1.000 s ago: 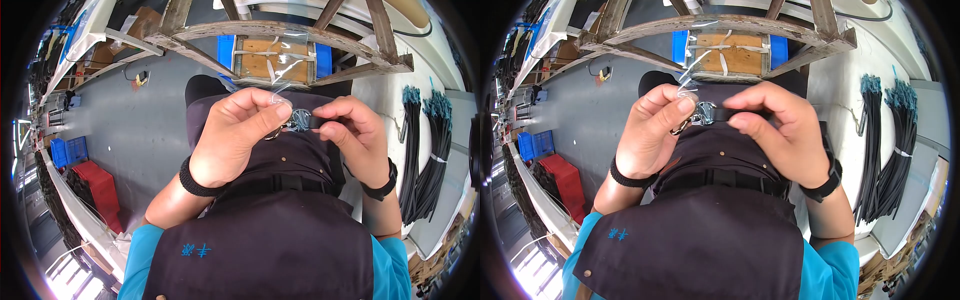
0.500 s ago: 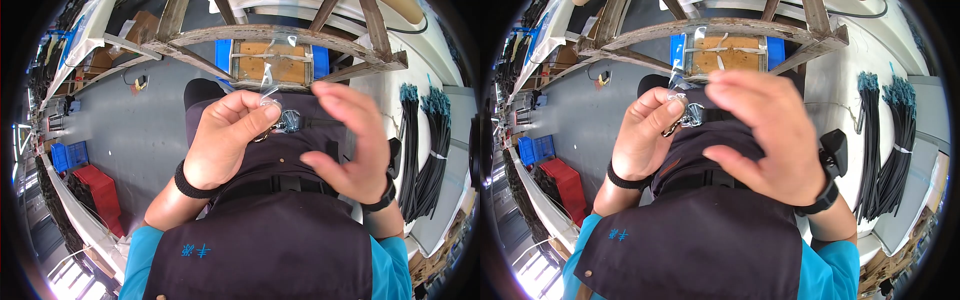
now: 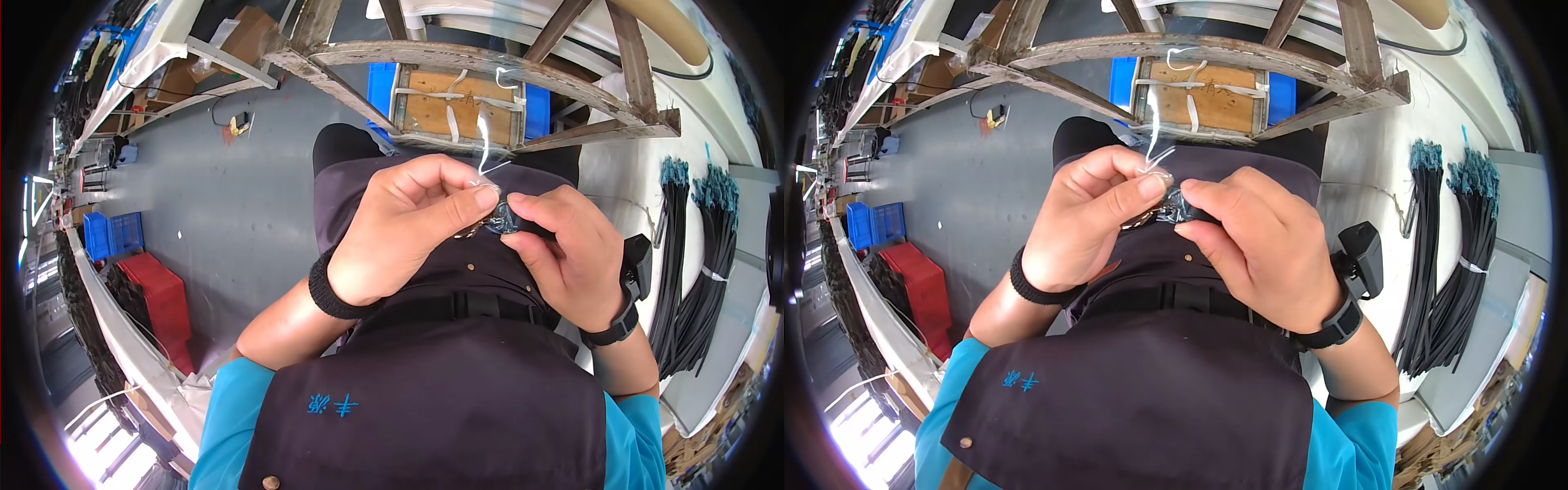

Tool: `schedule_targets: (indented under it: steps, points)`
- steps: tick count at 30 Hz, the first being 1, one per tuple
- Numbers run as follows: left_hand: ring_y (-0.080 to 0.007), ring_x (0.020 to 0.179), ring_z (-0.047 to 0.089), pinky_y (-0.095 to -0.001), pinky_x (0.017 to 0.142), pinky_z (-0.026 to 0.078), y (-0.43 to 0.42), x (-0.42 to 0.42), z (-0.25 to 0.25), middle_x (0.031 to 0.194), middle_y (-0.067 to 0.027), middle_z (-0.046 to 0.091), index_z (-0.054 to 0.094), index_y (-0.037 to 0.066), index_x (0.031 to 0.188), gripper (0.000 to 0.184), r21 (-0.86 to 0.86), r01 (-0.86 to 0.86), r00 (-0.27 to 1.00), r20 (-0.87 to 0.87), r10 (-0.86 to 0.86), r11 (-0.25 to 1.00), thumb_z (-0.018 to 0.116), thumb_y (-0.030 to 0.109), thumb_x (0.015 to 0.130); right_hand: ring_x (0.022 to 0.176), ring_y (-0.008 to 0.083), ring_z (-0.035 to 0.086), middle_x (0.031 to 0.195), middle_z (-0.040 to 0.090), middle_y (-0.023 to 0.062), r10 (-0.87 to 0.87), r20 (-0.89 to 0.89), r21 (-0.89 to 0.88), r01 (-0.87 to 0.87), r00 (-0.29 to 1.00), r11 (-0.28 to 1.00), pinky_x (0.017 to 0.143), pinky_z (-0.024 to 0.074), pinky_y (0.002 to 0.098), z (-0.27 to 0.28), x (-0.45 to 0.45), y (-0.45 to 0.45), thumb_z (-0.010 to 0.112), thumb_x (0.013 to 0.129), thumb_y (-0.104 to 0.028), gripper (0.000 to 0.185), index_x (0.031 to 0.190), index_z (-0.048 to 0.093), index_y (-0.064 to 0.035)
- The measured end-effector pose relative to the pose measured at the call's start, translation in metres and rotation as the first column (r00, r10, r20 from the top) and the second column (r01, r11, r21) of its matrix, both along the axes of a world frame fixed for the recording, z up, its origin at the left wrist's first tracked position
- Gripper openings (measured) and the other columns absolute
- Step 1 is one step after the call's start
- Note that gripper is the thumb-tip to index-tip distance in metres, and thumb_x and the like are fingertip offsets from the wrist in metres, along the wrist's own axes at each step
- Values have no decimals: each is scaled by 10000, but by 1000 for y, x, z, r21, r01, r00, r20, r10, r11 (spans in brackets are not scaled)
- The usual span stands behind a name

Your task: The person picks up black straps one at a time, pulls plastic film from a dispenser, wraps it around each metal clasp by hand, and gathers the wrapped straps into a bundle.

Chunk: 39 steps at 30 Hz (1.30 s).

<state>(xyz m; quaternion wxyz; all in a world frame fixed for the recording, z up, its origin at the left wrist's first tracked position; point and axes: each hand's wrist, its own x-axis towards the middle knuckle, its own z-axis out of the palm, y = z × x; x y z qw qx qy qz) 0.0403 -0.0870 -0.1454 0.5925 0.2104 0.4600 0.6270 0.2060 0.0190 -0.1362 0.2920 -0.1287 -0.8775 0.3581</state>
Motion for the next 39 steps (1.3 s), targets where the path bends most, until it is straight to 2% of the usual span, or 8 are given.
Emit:
schedule_targets:
  steps: [9, 14, 21, 28, 29, 31, 33, 39]
  points:
    - [-80, 789, 544, -224, 695, 431, 9, -7, -6, 887, -29, 619, 608, 16, 962, 103, 20, 146, 987, -65, -145, 989, 599, 96, 899, 547, 250, 486, 654, 504, 98, 83, 178, -113, -64, 981, 992, 490, 387, 319, 18, 2, 10, 687, 761, -43, 148, 880, 603, -15]
    - [-124, 894, 573, -284, 781, 463, 13, -8, -9, 961, -53, 620, 596, 26, 1000, 112, 61, 209, 954, 207, -218, 976, 550, 79, 913, 516, 195, 446, 593, 463, 75, 158, 186, -239, -111, 970, 965, 478, 354, 287, 19, 5, 19, 609, 844, -71, 83, 800, 584, -6]
    - [-146, 912, 587, -297, 807, 473, 14, -13, -15, 994, -67, 621, 586, 12, 1029, 150, 100, 280, 892, 341, -297, 955, 540, 95, 913, 581, 33, 348, 606, 439, -40, 342, 266, -799, 7, 901, 601, 502, 299, 220, 25, 10, 30, 535, 934, -150, 232, 762, 556, 5]
    - [-91, 778, 619, -214, 706, 498, 16, -9, -4, 838, -23, 640, 602, 7, 924, 124, 56, 348, 937, -58, -345, 936, 657, -35, 821, 620, 30, 410, 653, 489, -36, 514, 199, -957, 53, 834, 285, 531, 344, 206, 12, 14, 34, 531, 945, -171, 210, 857, 587, 11]
    - [-91, 778, 619, -214, 706, 498, 17, -8, -3, 838, -23, 640, 602, 7, 924, 124, 56, 347, 937, -60, -344, 936, 657, -35, 821, 620, 30, 410, 653, 489, -36, 515, 198, -957, 51, 834, 285, 531, 344, 206, 14, 13, 31, 531, 945, -171, 210, 857, 587, 11]
    - [-92, 791, 615, -230, 720, 501, 17, -7, 0, 852, -27, 638, 601, 12, 925, 101, -27, 271, 962, -30, -272, 962, 652, -2, 838, 655, 64, 502, 725, 554, 10, 252, 320, -769, 95, 913, 632, 580, 423, 223, 21, 13, 15, 586, 913, -175, 195, 974, 580, 11]
    - [-94, 791, 614, -235, 722, 502, 16, -5, 0, 855, -30, 637, 600, 13, 922, 93, -39, 243, 970, 7, -243, 969, 650, 9, 844, 665, 171, 599, 870, 616, 93, -39, 182, -311, 95, 982, 945, 590, 488, 280, 17, 8, -7, 728, 777, -111, 335, 1057, 571, -17]
    - [-115, 789, 618, -256, 730, 506, 21, -4, 0, 859, -45, 639, 605, -2, 965, 111, -67, 262, 964, 65, -258, 963, 620, 73, 885, 590, 226, 571, 762, 605, 97, -54, 76, -126, 63, 996, 990, 512, 446, 283, 1, 20, -13, 752, 724, -72, 328, 1008, 593, -26]
